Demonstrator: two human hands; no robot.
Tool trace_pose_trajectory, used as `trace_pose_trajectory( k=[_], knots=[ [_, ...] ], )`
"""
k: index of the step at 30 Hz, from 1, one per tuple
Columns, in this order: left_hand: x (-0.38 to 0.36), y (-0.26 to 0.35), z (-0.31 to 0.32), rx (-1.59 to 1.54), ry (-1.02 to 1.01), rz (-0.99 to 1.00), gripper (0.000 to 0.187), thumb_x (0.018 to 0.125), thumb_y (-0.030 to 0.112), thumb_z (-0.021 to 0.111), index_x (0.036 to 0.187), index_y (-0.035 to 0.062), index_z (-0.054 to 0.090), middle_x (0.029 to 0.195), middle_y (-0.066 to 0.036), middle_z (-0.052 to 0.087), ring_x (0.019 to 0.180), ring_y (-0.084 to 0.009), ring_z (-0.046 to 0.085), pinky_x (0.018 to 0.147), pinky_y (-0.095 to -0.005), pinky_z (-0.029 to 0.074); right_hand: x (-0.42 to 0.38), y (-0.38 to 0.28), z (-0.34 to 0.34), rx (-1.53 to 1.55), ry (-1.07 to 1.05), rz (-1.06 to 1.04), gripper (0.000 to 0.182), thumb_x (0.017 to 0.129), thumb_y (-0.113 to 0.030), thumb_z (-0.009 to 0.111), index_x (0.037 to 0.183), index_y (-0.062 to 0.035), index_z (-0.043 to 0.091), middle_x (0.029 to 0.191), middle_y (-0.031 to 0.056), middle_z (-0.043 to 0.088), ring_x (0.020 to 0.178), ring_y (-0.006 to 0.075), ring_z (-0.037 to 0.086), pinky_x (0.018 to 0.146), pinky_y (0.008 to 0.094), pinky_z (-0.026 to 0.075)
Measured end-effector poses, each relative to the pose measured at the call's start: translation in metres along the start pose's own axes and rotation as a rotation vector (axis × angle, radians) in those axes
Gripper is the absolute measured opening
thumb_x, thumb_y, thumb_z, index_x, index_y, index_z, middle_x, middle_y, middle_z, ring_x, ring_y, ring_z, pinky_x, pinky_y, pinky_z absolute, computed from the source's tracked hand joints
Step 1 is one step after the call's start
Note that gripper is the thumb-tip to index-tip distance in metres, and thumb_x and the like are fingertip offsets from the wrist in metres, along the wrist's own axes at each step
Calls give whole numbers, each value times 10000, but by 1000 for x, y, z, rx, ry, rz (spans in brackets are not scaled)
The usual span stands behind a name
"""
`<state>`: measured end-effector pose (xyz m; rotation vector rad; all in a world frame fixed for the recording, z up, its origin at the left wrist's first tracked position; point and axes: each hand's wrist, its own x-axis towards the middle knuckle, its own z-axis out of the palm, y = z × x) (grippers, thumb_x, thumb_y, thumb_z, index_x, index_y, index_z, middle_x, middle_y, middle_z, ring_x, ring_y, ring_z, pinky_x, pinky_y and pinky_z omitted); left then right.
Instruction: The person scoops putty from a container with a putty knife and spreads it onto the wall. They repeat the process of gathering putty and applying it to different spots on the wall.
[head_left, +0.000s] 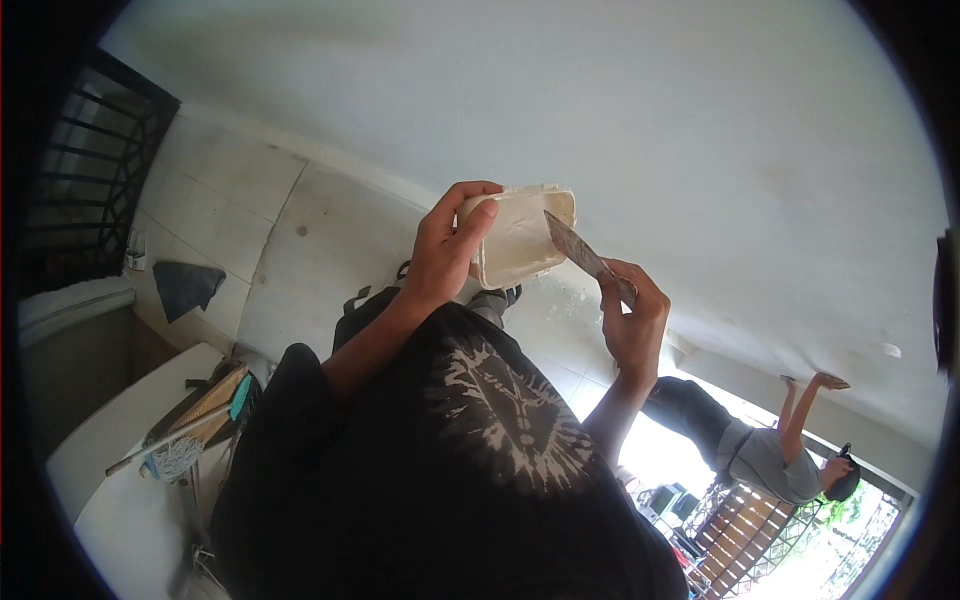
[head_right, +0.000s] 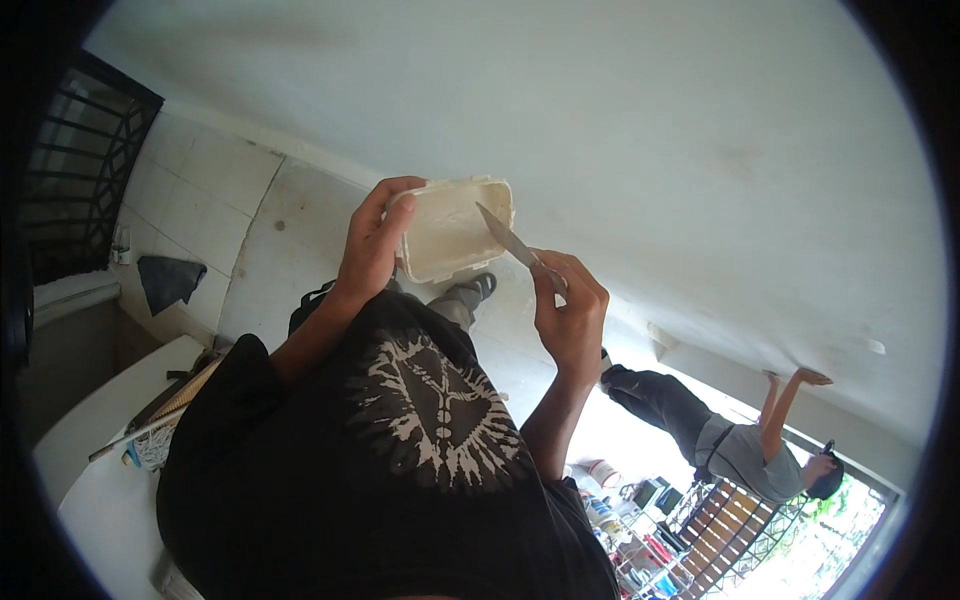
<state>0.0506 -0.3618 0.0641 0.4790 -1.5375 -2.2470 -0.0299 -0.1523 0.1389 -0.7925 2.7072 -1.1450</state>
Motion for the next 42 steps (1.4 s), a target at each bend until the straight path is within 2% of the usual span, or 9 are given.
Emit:
trace_pose_trajectory(
  k=[9,18,21,23,27,29,33,35,42],
  knots=[
    [-5,-1,-1,-12,-6,-42,282,993,244,537,1163,21,573,881,-33,617,764,-54,571,654,-213,480,-8,3,-2,29,-58,59,116,859,8,637,960,32,688,876,149,704,745,234,692,680,308,523],
    [-12,-6,2,-20,-12,-64,276,993,237,535,1153,16,576,893,-34,625,779,-57,576,676,-218,483,-16,3,-2,130,-130,72,149,852,26,614,974,30,698,828,130,700,662,186,638,619,292,491],
    [-11,-10,5,4,-6,-7,277,994,235,533,1150,10,575,916,-41,630,800,-64,581,695,-222,487,-15,1,-2,150,-158,90,146,858,16,616,977,30,699,748,104,673,620,151,607,581,274,473],
    [-12,-9,5,19,-22,-22,280,995,237,532,1150,8,574,929,-43,630,809,-67,584,703,-223,488,-16,4,0,233,-182,125,162,891,-78,631,987,39,689,594,5,552,538,66,487,503,228,380],
    [-15,-8,3,11,-65,-64,290,997,246,531,1156,5,570,951,-47,628,810,-70,589,684,-220,494,-16,4,2,346,-235,228,184,903,-92,626,990,60,682,609,12,562,551,71,498,513,227,386],
    [-17,-4,4,11,-70,-51,291,998,245,531,1160,6,567,957,-49,626,803,-69,589,663,-218,497,-19,9,8,455,-203,221,187,897,-77,621,1005,62,682,642,21,603,569,77,527,515,233,418],
    [-16,-4,-1,14,-87,-11,294,999,244,531,1173,9,558,967,-56,621,783,-64,591,606,-213,500,-25,9,16,489,-93,226,223,897,-112,625,1012,73,677,647,31,606,579,81,532,525,237,420],
    [-17,-3,1,8,-80,3,293,998,241,533,1175,9,557,961,-53,618,779,-63,589,611,-212,499,-27,9,15,406,22,250,232,899,-121,623,1011,76,674,654,34,609,595,81,537,539,240,421],
    [-17,-2,8,31,-112,16,281,1000,228,530,1175,10,555,888,-36,603,740,-51,564,626,-204,483,-23,6,2,161,15,188,212,880,-97,627,986,82,669,719,99,671,660,97,592,616,254,479]
  ],
)
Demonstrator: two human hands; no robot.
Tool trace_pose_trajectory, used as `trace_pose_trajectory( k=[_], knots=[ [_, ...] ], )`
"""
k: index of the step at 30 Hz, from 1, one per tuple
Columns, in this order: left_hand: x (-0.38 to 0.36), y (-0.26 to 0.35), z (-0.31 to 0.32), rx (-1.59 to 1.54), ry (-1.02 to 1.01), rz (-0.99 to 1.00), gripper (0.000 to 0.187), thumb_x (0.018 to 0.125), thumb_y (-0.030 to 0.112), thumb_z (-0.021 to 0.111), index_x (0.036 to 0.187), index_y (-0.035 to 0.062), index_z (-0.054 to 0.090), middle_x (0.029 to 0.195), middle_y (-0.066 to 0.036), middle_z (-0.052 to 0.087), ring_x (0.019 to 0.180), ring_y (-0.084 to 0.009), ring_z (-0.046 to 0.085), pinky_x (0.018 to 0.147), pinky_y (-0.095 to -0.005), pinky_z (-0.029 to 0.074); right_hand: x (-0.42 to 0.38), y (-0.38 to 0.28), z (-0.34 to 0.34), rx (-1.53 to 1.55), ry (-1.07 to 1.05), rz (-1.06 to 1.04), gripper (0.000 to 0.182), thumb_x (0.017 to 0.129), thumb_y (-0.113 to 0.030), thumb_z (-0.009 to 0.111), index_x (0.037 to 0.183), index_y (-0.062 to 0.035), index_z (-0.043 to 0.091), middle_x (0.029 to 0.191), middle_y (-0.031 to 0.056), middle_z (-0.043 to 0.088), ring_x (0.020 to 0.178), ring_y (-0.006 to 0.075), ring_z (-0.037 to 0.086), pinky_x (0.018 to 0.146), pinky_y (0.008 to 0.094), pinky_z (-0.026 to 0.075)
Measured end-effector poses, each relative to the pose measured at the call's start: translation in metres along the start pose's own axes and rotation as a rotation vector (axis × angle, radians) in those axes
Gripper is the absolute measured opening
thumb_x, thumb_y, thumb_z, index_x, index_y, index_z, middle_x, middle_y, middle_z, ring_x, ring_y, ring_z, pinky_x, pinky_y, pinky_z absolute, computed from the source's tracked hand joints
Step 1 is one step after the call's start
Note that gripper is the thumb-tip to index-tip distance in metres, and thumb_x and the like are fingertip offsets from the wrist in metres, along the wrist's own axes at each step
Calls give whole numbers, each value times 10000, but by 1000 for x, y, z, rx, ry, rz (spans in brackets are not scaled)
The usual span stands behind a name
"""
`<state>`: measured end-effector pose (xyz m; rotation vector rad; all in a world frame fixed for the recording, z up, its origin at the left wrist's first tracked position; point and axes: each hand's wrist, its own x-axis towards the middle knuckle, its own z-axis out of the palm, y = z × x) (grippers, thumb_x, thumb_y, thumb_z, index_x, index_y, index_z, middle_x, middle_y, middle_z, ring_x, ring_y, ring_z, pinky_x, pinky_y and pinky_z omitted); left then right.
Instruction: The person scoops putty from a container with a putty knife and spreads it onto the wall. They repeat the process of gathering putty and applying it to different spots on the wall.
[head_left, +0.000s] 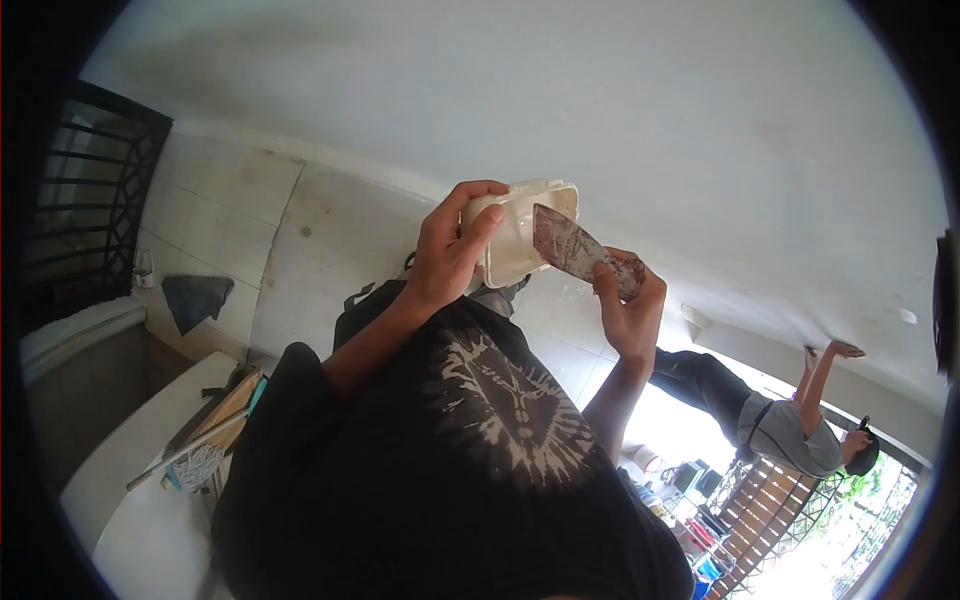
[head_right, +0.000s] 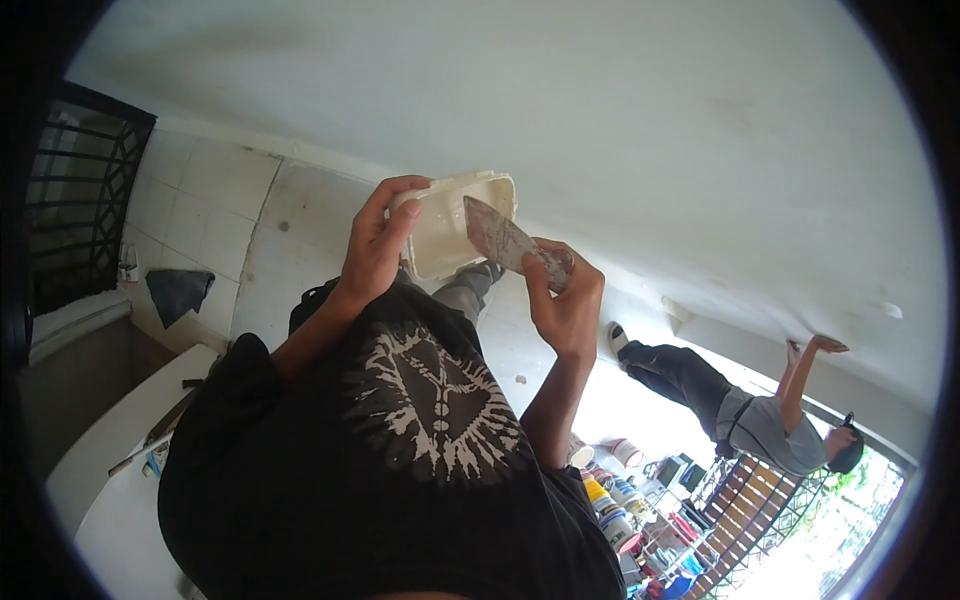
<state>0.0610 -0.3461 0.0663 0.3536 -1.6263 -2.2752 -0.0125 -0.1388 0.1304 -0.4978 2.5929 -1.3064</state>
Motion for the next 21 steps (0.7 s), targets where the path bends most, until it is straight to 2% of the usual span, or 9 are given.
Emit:
trace_pose_trajectory(
  k=[2,8,19,21],
  knots=[
    [0,-5,-2,5,-8,-8,279,1001,228,528,1173,10,556,877,-35,602,738,-50,562,624,-204,479,0,-2,0,19,-50,20,186,867,-62,627,980,79,671,749,118,689,682,104,609,648,256,495],
    [4,-10,1,9,-25,-13,279,1004,230,521,1171,10,559,873,-38,612,740,-54,571,624,-208,476,6,4,-5,86,-159,5,159,864,-29,618,976,69,676,740,102,686,677,100,604,644,243,491],
    [4,-6,-1,-14,6,-77,282,1007,243,518,1174,20,560,886,-41,616,738,-59,590,605,-207,490,6,7,0,162,-204,-22,168,869,-30,612,991,61,682,765,85,693,688,104,608,628,242,477],
    [3,-5,-2,-10,-32,-110,255,1019,177,459,1187,4,539,1014,-39,602,924,-58,540,821,-223,448,3,9,2,192,-209,-19,172,869,-32,612,994,63,681,760,83,689,687,106,608,624,242,475]
  ],
)
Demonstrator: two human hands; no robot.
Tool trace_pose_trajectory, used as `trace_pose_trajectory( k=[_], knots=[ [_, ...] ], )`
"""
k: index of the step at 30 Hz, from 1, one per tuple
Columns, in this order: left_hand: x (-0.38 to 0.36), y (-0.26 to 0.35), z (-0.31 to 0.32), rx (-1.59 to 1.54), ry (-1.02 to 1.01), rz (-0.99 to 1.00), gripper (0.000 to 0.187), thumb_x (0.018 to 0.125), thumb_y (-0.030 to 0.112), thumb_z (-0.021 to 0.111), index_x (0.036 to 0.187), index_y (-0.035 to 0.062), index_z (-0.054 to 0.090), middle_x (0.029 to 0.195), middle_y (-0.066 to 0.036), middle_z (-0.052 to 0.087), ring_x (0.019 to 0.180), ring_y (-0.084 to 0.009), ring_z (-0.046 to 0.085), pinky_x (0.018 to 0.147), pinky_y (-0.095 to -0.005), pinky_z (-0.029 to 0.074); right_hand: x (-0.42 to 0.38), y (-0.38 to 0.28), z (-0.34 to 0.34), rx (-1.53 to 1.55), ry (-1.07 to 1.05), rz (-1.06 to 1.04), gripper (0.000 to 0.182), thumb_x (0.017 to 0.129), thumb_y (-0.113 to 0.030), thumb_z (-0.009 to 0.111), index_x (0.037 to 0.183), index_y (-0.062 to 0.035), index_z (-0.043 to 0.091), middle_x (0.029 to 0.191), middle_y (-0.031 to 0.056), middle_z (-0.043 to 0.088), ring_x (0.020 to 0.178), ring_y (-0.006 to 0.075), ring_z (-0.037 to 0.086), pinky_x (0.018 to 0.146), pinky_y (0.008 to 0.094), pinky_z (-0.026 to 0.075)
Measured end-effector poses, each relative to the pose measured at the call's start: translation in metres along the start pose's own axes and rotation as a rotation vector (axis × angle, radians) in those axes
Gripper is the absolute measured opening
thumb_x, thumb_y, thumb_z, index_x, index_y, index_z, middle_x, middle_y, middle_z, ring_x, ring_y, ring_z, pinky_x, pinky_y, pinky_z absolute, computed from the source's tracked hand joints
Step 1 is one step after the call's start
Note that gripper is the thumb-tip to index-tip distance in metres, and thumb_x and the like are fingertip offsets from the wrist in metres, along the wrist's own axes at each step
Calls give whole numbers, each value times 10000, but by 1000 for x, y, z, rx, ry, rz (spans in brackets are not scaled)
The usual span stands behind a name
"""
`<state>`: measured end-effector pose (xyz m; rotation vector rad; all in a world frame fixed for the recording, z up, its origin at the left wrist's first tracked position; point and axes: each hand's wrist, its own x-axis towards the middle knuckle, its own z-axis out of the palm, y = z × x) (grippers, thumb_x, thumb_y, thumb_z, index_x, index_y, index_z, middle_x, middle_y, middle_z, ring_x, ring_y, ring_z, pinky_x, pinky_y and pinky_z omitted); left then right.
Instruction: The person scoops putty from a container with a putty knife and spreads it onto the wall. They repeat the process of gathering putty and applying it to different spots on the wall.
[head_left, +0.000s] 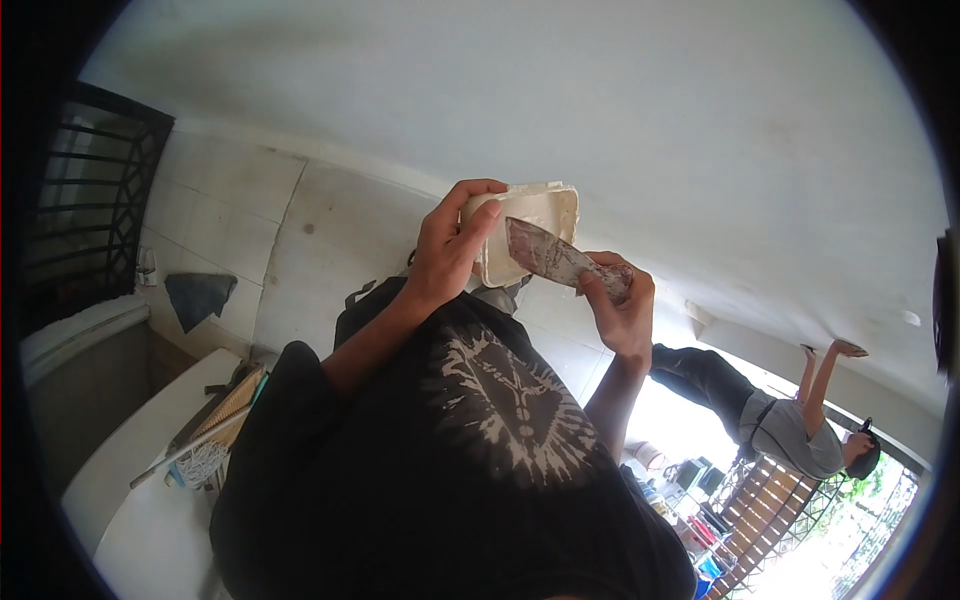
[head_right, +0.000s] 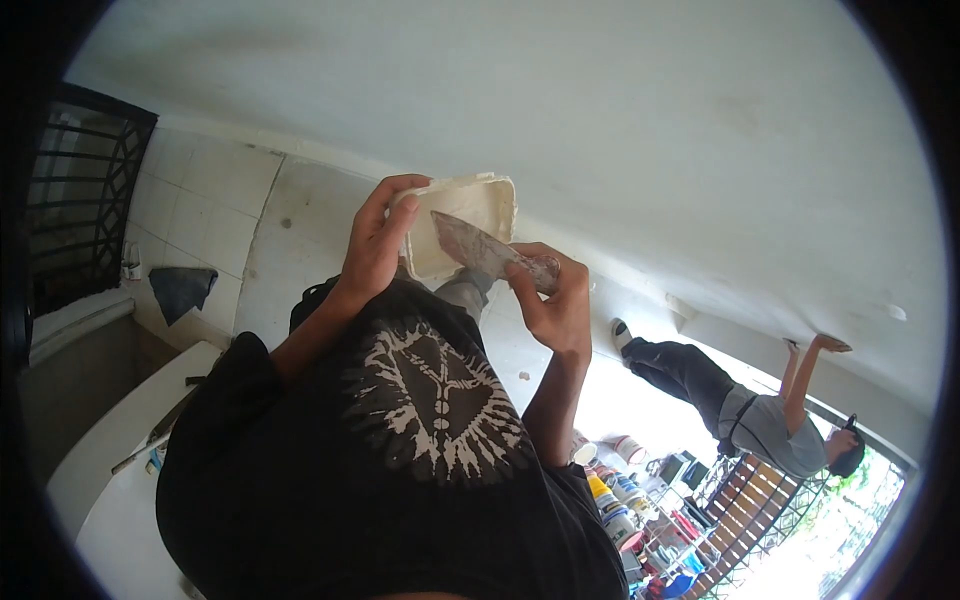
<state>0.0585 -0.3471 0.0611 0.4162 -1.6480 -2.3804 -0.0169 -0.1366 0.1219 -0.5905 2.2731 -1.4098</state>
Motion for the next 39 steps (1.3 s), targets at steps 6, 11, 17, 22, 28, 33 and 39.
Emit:
trace_pose_trajectory(
  k=[6,11,17,22,28,33,39],
  knots=[
    [1,-3,3,33,-6,4,255,1021,178,458,1189,3,537,1015,-42,605,917,-64,551,815,-223,462,-7,4,9,169,-15,36,174,883,-36,601,993,83,665,738,82,663,673,112,600,600,249,468],
    [1,0,6,-12,58,38,297,1004,251,522,1171,8,557,917,-38,609,778,-50,558,666,-199,470,-8,6,16,422,26,114,200,900,-61,594,1016,98,624,767,96,662,676,133,607,629,262,477],
    [0,-8,-5,-11,130,56,314,1006,261,514,1167,-5,554,967,-57,615,884,-77,560,775,-221,464,-11,23,29,747,174,158,244,914,-51,570,1101,101,528,907,202,641,676,226,612,601,346,482],
    [-5,-9,-10,-9,149,80,316,1010,254,503,1166,-18,550,986,-60,619,901,-82,559,803,-229,461,-16,24,37,763,232,134,251,917,-48,563,1111,102,513,900,203,642,682,230,618,600,347,483],
    [-4,-11,-4,-23,198,100,325,1018,264,492,1162,-22,548,990,-64,621,905,-81,561,813,-230,459,-18,17,42,783,192,142,235,918,-62,559,1078,109,545,881,185,651,696,210,620,618,327,485],
    [-7,-10,-7,-55,198,118,330,1021,269,490,1164,-23,542,1005,-64,615,922,-78,559,831,-230,456,-21,14,51,763,183,157,210,917,-72,564,1037,99,584,858,154,663,695,177,621,630,300,484],
    [-10,-9,-7,-75,211,140,317,1019,251,490,1171,-24,532,1014,-67,608,922,-82,556,832,-234,457,-23,14,53,702,180,188,218,915,-92,574,1033,90,594,800,126,663,670,157,614,624,286,475]
  ],
)
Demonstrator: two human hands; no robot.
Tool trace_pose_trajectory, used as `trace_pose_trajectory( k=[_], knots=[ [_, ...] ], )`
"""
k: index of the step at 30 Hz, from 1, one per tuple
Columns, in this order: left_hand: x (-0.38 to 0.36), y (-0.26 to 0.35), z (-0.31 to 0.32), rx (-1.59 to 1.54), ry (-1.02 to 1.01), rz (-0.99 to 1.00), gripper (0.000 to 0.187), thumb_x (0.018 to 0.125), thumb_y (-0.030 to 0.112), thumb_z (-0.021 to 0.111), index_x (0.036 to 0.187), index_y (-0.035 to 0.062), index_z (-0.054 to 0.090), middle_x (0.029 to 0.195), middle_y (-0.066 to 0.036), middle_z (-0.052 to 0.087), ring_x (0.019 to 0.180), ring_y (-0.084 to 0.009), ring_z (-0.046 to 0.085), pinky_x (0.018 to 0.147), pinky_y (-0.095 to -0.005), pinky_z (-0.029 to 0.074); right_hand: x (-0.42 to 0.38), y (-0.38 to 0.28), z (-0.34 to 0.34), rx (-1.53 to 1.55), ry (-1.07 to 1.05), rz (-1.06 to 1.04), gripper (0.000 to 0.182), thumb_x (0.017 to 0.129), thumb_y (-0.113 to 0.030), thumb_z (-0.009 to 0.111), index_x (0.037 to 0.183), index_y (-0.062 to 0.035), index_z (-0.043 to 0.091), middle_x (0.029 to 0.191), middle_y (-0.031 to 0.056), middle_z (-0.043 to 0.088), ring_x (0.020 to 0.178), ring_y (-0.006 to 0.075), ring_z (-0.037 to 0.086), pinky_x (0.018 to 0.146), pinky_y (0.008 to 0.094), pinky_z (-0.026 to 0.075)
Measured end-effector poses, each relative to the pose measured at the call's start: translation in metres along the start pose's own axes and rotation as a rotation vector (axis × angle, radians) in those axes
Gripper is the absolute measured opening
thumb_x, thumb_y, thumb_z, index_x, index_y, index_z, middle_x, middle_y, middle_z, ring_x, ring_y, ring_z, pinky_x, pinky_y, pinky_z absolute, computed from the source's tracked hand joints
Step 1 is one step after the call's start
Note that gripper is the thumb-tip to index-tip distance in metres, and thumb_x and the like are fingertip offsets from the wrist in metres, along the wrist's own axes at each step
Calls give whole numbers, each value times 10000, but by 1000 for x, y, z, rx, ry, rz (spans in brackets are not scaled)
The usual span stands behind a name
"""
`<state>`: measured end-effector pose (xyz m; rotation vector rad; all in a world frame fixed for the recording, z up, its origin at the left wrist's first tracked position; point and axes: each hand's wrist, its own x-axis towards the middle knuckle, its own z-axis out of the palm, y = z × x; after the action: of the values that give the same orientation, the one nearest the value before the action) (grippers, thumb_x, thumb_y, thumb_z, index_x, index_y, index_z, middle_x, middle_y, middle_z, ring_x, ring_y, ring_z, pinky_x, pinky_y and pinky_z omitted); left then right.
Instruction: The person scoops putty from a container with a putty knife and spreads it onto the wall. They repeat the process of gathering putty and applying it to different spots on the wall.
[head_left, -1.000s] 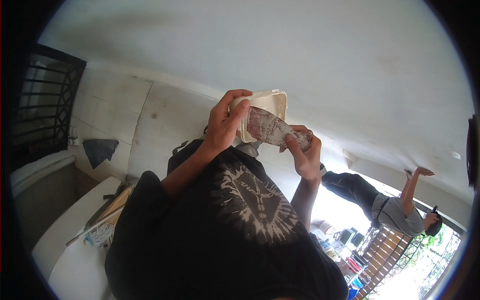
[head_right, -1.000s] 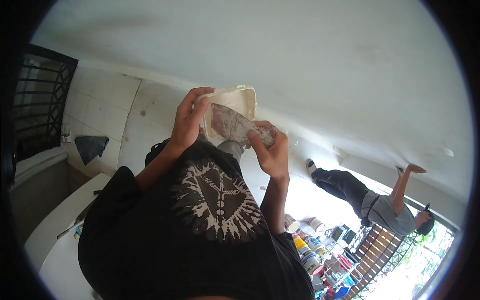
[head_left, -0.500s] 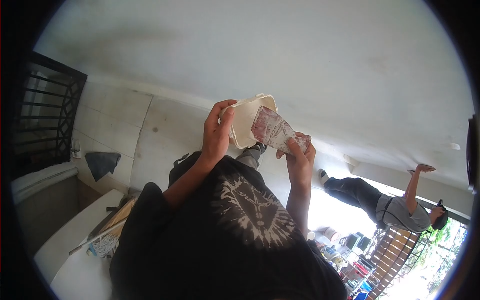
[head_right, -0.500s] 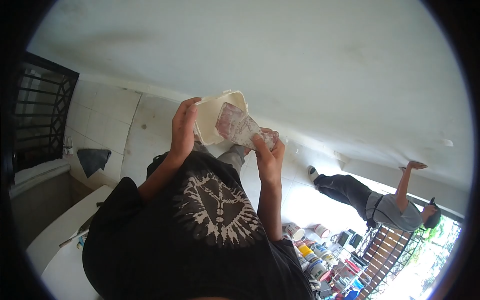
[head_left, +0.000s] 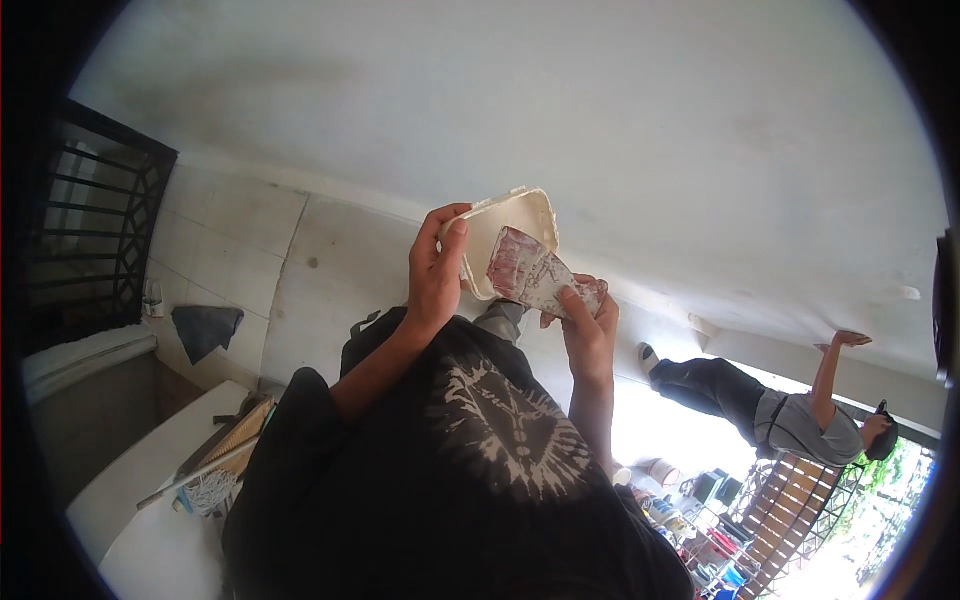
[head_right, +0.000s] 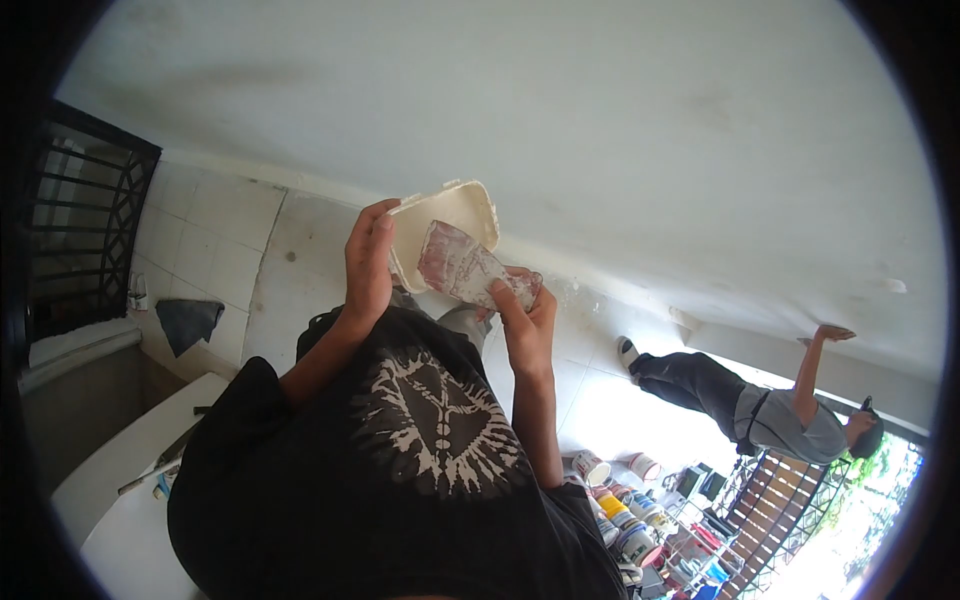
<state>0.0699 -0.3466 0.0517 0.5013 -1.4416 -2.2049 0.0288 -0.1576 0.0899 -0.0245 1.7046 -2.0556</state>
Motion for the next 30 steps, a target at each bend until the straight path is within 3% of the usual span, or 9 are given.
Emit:
trace_pose_trajectory(
  k=[7,15,18,24,27,30],
  knots=[
    [-5,1,-2,-8,-52,73,284,1020,212,478,1187,-12,525,1028,-68,596,932,-84,546,827,-236,457,-11,-15,9,-161,18,-35,218,916,-77,575,1036,104,586,786,136,674,655,156,630,621,275,492],
    [-1,-16,6,91,99,126,279,1010,172,476,1218,-11,506,1113,-92,572,952,-111,550,845,-260,464,-18,-17,25,-244,95,-23,239,932,-99,557,1045,111,572,810,148,685,670,164,647,657,278,501],
    [-2,-15,9,127,94,122,310,1008,175,433,1235,-27,493,1157,-115,561,1056,-148,529,938,-292,430,-18,-12,26,-199,100,-14,248,940,-102,550,1060,114,561,850,157,681,682,176,645,679,291,512],
    [0,-15,11,143,97,125,301,1002,167,437,1224,-25,502,1177,-121,556,1085,-168,522,967,-309,419,-21,0,27,95,159,103,263,939,-91,540,1137,80,513,1034,171,639,818,199,625,720,360,536],
    [1,-19,9,163,89,190,286,1002,164,491,1218,-23,508,1157,-108,570,995,-134,560,869,-271,467,-19,8,27,200,187,140,264,958,-98,539,1143,86,497,1014,161,636,779,176,633,718,343,572],
    [2,-22,12,171,73,228,283,1002,165,492,1217,-19,509,1149,-101,571,981,-129,558,860,-266,467,-16,16,24,337,171,178,237,960,-80,523,1145,65,495,1006,139,631,777,177,627,726,346,573]
  ],
)
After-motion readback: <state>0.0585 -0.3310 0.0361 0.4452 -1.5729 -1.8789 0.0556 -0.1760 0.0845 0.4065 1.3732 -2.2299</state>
